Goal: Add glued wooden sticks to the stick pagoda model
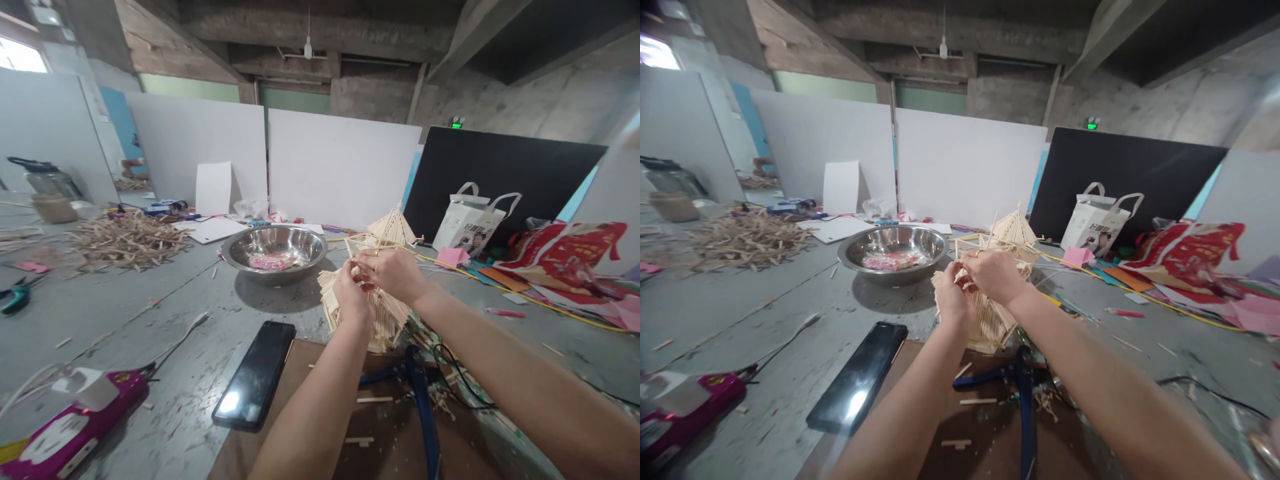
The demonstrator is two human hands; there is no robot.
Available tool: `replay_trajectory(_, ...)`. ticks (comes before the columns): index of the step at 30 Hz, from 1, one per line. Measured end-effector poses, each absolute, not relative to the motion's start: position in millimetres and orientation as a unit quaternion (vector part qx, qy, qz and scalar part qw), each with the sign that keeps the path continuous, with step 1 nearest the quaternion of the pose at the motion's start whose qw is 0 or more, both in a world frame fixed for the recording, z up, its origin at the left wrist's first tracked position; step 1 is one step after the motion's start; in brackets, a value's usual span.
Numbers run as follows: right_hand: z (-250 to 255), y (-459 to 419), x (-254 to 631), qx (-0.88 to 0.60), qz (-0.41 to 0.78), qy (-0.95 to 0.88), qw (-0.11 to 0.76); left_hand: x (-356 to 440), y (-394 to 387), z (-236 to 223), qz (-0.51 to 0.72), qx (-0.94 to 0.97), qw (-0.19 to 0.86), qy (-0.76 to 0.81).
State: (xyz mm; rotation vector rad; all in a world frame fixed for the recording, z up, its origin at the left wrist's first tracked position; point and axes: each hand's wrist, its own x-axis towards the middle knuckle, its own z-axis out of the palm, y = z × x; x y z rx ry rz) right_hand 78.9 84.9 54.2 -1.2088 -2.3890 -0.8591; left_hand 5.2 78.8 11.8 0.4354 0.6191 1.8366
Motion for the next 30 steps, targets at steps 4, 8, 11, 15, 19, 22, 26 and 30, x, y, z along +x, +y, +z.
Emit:
replay_trajectory(4,55.3,85.0,78.6,-0.441,-0.293,-0.835,0.147,5.2,79.2,11.5,0.774,0.183,0.545,0.266)
replay_trajectory(8,56.1,84.8,78.4,-0.445,-0.277,-0.839,0.148,5.2,78.8,11.0,0.772,0.184,0.545,0.270)
replay_trajectory(11,56.0,84.5,78.2,-0.451,-0.284,-0.833,0.147,5.2,78.1,11.3,0.772,0.184,0.544,0.270)
replay_trajectory(15,56.3,84.2,78.0,-0.448,-0.288,-0.834,0.146,5.1,77.6,12.6,0.773,0.186,0.543,0.269)
replay_trajectory(19,57.9,83.4,77.8,-0.437,-0.280,-0.841,0.149,4.9,78.3,12.9,0.772,0.196,0.542,0.268)
replay_trajectory(22,58.8,82.9,77.5,-0.439,-0.276,-0.843,0.142,5.0,79.1,12.1,0.771,0.196,0.542,0.270)
replay_trajectory(26,58.1,83.9,77.7,-0.450,-0.275,-0.838,0.142,5.5,79.8,11.1,0.773,0.193,0.541,0.271)
replay_trajectory(30,56.6,86.5,78.6,-0.443,-0.273,-0.841,0.147,5.2,80.5,10.9,0.770,0.188,0.544,0.276)
